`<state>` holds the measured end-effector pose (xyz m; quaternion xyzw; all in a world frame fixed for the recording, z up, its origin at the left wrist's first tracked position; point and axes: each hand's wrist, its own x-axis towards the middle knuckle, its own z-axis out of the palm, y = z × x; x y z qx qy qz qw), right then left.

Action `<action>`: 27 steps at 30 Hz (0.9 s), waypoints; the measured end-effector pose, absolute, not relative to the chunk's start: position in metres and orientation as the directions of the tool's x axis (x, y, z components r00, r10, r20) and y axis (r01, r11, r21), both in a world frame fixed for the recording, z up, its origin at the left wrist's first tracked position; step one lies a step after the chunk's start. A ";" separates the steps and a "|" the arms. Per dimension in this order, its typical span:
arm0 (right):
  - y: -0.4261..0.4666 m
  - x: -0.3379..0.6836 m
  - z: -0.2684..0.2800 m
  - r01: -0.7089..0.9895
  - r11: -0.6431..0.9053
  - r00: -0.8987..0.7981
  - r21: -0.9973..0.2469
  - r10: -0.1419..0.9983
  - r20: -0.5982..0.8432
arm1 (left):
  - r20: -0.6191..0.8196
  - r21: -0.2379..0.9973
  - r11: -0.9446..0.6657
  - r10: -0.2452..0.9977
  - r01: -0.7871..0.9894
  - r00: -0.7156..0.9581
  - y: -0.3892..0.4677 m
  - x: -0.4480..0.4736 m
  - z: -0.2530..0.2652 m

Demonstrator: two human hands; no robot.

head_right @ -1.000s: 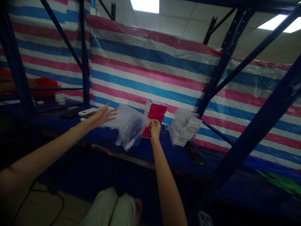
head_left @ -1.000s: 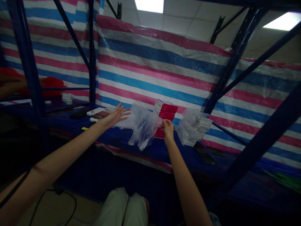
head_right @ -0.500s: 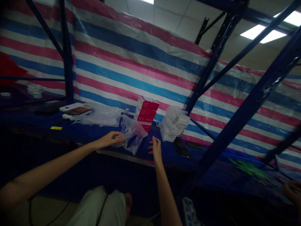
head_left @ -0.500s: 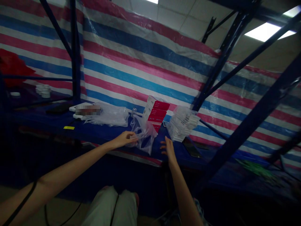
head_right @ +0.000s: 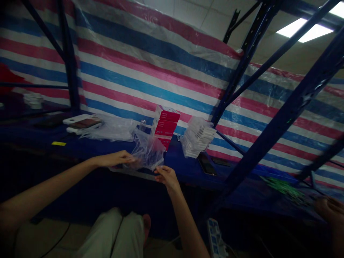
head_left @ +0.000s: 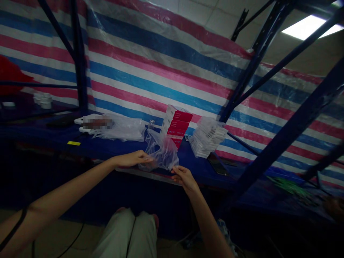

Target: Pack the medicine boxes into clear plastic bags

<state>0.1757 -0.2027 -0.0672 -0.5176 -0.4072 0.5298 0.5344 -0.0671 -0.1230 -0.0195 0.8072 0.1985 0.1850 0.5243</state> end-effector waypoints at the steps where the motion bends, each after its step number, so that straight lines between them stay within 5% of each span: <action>1: -0.204 0.181 -0.070 -0.150 -0.108 0.103 -0.983 0.987 -0.124 | 0.082 0.935 -0.337 0.510 0.111 0.856 -0.122 -0.074 -0.018; 10: -0.225 0.212 -0.104 -0.184 -0.186 0.108 -0.965 0.972 -0.208 | 0.063 0.989 -0.140 0.695 0.048 0.716 -0.118 -0.149 -0.029; 17: -0.240 0.202 -0.123 -0.233 -0.181 0.070 -0.955 0.977 -0.202 | 0.170 0.962 -0.016 0.815 -0.272 0.553 -0.145 -0.138 -0.122; 21: -0.247 0.192 -0.124 -0.305 -0.175 -0.041 -0.936 0.985 -0.170 | 0.102 0.896 0.159 0.835 -0.415 0.541 -0.177 -0.090 -0.161; 27: -0.225 0.170 -0.122 -0.182 -0.114 0.052 -0.977 0.991 -0.125 | 0.222 0.774 0.045 0.915 -0.632 0.338 -0.204 -0.013 -0.139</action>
